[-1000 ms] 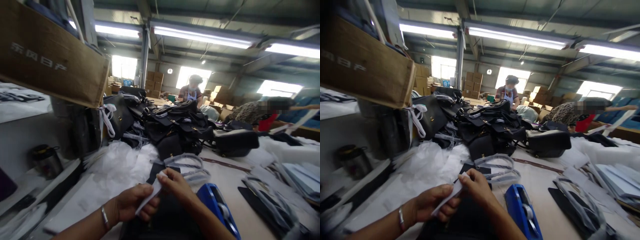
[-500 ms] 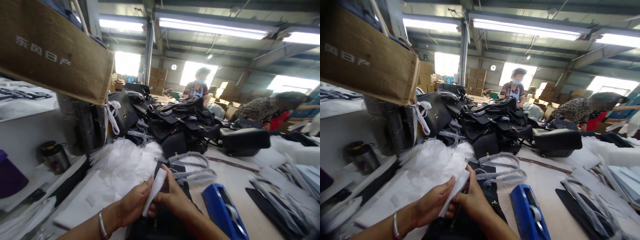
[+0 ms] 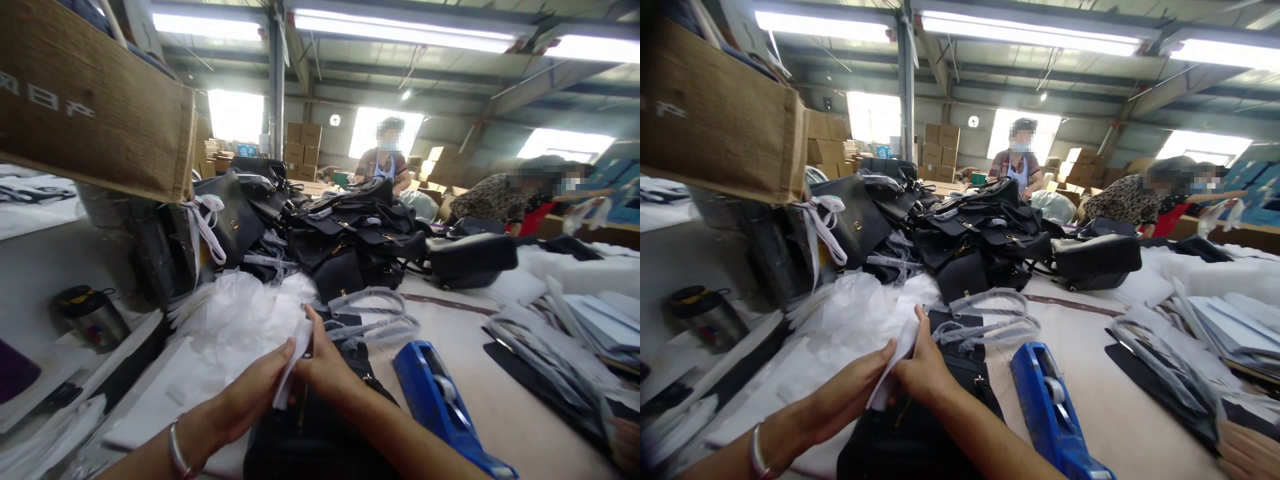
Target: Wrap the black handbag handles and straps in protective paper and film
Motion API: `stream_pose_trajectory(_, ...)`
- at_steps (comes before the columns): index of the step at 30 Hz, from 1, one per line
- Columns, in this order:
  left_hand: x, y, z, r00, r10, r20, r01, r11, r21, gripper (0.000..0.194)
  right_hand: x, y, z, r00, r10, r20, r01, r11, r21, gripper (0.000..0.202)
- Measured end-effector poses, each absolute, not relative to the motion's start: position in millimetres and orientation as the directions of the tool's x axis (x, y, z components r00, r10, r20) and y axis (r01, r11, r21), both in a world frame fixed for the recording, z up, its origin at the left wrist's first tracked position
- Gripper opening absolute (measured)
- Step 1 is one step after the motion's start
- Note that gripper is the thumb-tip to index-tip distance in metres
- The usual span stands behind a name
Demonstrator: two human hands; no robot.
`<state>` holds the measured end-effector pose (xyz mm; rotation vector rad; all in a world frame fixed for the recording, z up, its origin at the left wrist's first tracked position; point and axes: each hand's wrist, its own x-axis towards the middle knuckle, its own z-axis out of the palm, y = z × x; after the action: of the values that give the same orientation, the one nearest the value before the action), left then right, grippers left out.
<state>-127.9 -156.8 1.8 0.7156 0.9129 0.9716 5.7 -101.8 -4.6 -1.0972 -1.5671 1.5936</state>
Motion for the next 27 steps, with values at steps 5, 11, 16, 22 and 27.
stream_pose_trajectory(5, -129.7, -165.1, 2.3, 0.357, 0.879, -0.317, -0.573, 0.474, 0.668, 0.039, 11.0, -102.3, -7.3, -0.363, 0.931, -0.047, 0.21, 0.033, -0.977, 0.104)
stream_pose_trajectory(11, -135.3, -172.4, -11.6, 0.29, 0.917, -0.274, -0.593, 0.397, 0.701, 0.021, 12.6, -108.4, 5.4, -0.334, 0.943, -0.003, 0.403, 0.139, -0.905, 0.09)
stream_pose_trajectory(16, -131.1, -172.8, -13.9, 0.308, 0.903, -0.299, -0.454, 0.416, 0.788, 0.029, 14.7, -93.9, -2.7, -0.374, 0.921, -0.109, 0.354, 0.033, -0.935, 0.078)
stream_pose_trajectory(22, -127.1, -165.6, -14.8, 0.273, 0.913, -0.303, -0.353, 0.388, 0.851, 0.031, 35.9, -81.9, -0.9, -0.578, 0.782, -0.234, 0.128, -0.196, -0.972, 0.094)
stream_pose_trajectory(27, -120.5, -167.3, -10.8, 0.199, 0.938, -0.283, -0.24, 0.327, 0.914, 0.032, 42.4, -82.9, -2.2, -0.618, 0.754, -0.224, 0.023, -0.267, -0.964, 0.112)
